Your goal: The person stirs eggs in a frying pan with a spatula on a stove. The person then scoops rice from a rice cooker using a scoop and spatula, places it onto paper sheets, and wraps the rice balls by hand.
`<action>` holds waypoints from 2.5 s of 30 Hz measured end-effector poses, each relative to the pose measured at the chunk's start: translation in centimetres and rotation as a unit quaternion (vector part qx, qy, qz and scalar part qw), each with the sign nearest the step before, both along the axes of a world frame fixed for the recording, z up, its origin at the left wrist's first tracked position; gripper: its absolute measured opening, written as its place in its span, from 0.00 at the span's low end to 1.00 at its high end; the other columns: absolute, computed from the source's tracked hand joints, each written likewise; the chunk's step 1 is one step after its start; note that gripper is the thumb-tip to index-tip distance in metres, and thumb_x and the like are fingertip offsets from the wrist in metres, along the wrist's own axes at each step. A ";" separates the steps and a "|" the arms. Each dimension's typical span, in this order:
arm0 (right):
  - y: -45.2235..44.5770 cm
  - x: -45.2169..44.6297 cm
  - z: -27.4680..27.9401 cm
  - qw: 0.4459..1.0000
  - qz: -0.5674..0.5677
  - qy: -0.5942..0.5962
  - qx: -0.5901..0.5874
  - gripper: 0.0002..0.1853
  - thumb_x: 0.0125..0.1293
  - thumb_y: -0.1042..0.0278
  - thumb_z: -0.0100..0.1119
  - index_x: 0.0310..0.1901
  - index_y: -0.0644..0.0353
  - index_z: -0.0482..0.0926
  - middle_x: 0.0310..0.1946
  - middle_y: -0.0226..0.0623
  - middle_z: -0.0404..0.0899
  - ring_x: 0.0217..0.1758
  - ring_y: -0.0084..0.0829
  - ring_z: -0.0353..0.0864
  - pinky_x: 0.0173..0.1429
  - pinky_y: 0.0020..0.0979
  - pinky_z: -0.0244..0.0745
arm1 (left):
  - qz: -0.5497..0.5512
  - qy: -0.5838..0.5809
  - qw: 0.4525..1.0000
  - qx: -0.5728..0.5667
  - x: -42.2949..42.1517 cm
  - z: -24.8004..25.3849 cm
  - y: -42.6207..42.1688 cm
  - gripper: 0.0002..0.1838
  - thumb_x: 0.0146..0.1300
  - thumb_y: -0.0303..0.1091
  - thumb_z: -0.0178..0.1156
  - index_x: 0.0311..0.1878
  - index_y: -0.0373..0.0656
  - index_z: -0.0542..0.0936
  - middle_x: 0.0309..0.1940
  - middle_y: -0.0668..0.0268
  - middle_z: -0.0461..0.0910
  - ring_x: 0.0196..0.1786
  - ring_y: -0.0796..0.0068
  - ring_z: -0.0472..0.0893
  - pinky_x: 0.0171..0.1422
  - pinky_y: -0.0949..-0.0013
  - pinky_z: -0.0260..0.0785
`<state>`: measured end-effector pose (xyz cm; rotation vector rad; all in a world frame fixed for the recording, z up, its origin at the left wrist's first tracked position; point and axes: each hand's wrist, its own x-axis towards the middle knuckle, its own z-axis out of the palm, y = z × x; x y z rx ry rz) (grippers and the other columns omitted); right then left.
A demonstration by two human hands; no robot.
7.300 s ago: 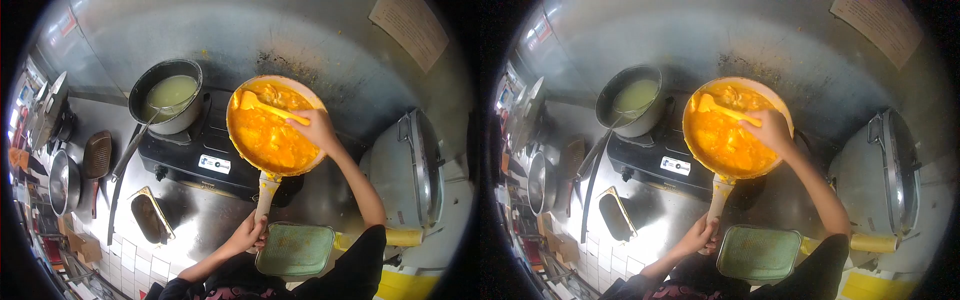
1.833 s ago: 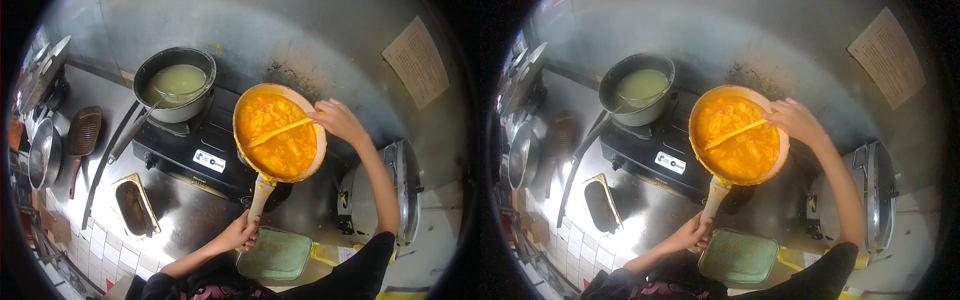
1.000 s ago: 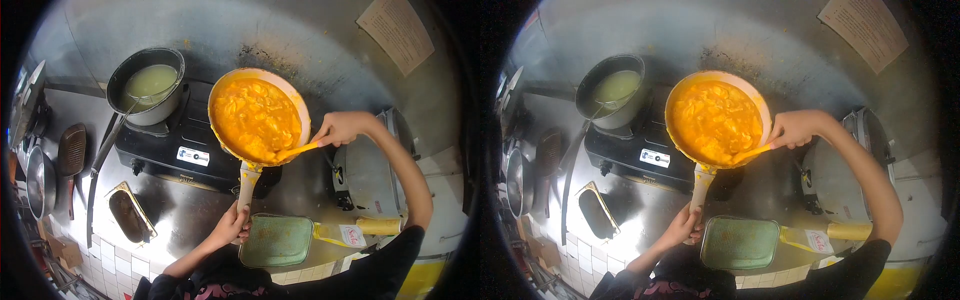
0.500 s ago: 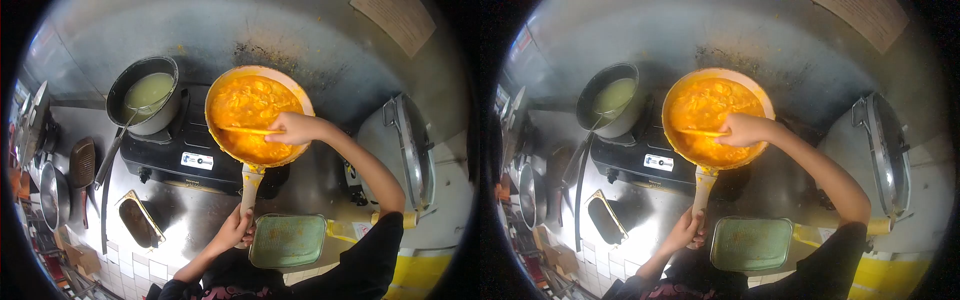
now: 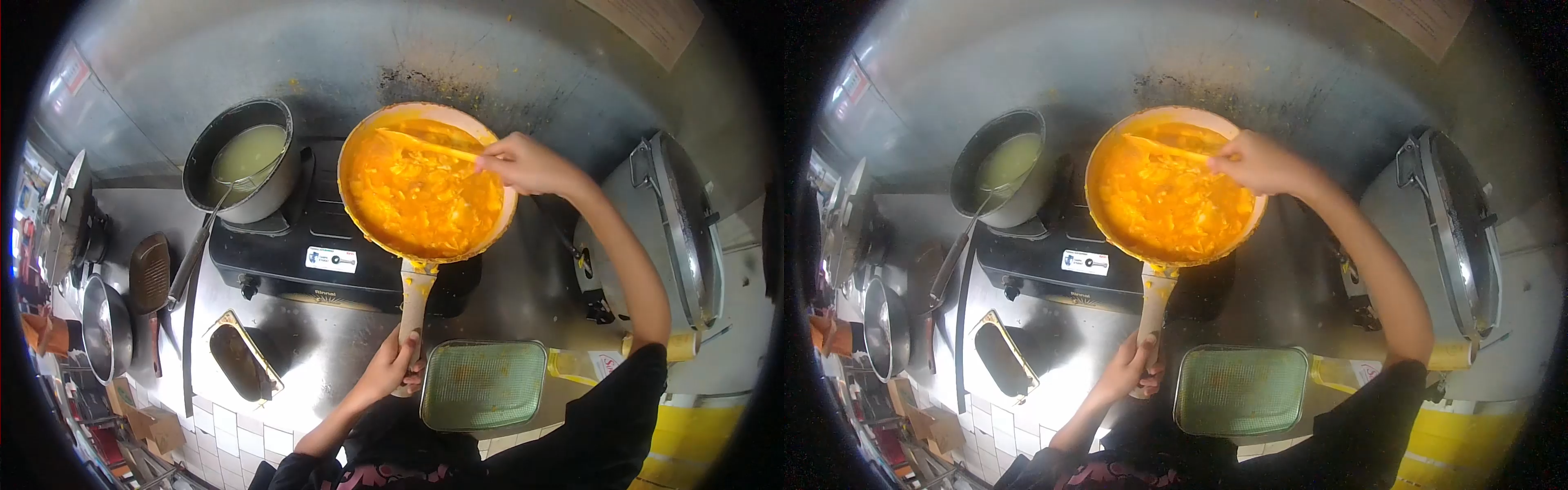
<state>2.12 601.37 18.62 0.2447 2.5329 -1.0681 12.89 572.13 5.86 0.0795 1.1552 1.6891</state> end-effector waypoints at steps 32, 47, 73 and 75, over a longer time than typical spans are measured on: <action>-3.6 21.1 -9.0 0.866 -0.061 0.358 0.345 0.17 0.60 0.72 0.52 0.51 0.61 0.70 0.34 0.41 0.70 0.29 0.46 0.75 0.29 0.40 0.70 | 0.067 0.025 0.995 0.064 0.9 -2.1 0.1 0.13 0.68 0.43 0.43 0.36 0.43 0.62 0.20 0.70 0.62 0.15 0.84 0.59 0.17 0.77 0.57; -2.9 21.0 -8.9 0.849 -0.046 0.357 0.388 0.16 0.61 0.70 0.49 0.52 0.56 0.69 0.35 0.40 0.70 0.27 0.45 0.76 0.30 0.41 0.73 | 0.058 0.030 0.994 0.083 0.6 -2.7 0.2 0.12 0.67 0.42 0.43 0.33 0.44 0.62 0.19 0.72 0.61 0.16 0.86 0.58 0.18 0.79 0.54; -11.4 44.2 -18.4 0.906 -0.354 0.228 -0.046 0.14 0.61 0.63 0.56 0.44 0.63 0.76 0.23 0.32 0.76 0.21 0.20 0.73 0.25 0.22 0.65 | -0.030 0.687 0.549 -0.475 0.4 -18.5 4.2 0.18 0.63 0.45 0.45 0.35 0.44 0.81 0.33 0.52 0.79 0.39 0.51 0.79 0.52 0.55 0.67; -11.4 46.3 -18.8 0.932 -0.285 0.217 0.050 0.14 0.59 0.64 0.57 0.43 0.63 0.76 0.27 0.40 0.78 0.26 0.34 0.78 0.29 0.29 0.70 | -0.059 0.640 0.595 -0.483 1.3 -16.2 3.6 0.19 0.63 0.46 0.45 0.37 0.44 0.80 0.32 0.51 0.79 0.39 0.50 0.79 0.49 0.54 0.68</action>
